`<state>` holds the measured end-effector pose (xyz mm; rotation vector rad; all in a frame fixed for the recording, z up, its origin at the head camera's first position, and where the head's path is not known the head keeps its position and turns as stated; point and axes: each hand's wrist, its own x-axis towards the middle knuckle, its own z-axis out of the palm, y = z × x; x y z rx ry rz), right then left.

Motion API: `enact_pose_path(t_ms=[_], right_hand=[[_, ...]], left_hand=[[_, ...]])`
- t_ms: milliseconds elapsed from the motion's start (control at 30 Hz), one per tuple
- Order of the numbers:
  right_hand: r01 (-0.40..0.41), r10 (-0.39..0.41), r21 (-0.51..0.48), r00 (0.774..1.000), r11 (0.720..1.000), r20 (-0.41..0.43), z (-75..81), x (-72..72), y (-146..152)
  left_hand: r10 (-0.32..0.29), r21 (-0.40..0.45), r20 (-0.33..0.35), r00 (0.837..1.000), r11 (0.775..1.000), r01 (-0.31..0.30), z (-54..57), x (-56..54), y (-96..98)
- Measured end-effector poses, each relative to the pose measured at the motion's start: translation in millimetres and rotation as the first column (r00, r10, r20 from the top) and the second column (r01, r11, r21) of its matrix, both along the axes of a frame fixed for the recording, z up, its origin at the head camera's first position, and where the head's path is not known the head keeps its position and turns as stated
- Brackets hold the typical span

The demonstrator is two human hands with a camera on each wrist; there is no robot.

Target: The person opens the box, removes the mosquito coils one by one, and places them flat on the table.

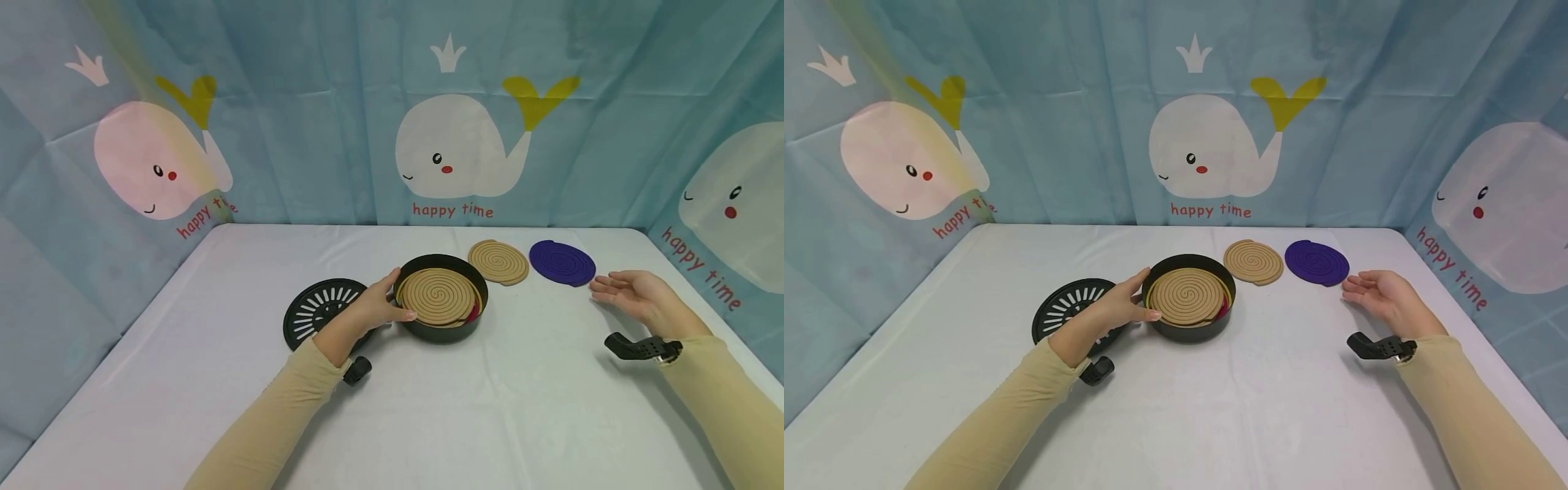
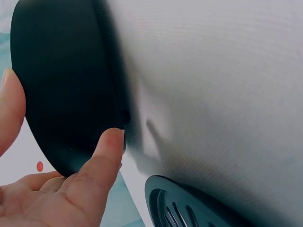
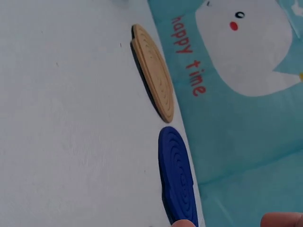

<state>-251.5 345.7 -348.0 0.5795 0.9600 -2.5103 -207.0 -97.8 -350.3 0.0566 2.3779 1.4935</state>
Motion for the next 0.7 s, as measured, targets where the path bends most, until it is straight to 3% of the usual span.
enact_pose_path(t_ms=[333, 500, 700], right_hand=[[-0.06, 0.049, -0.11, 0.994, 0.992, -0.096, 5.9, 15.5, -12.6], [-0.116, 0.105, -0.056, 0.979, 0.992, -0.173, 9.8, 25.0, -24.3], [-0.187, 0.192, 0.045, 0.94, 0.981, -0.282, 16.3, 35.7, -38.2]], left_hand=[[-0.011, 0.005, 0.005, 1.0, 1.0, 0.011, -1.0, -1.0, -0.6], [-0.013, 0.009, 0.007, 1.0, 1.0, 0.013, -2.2, -2.0, -1.4], [-0.02, 0.007, 0.003, 1.0, 1.0, 0.02, -3.1, -2.0, -1.5]])
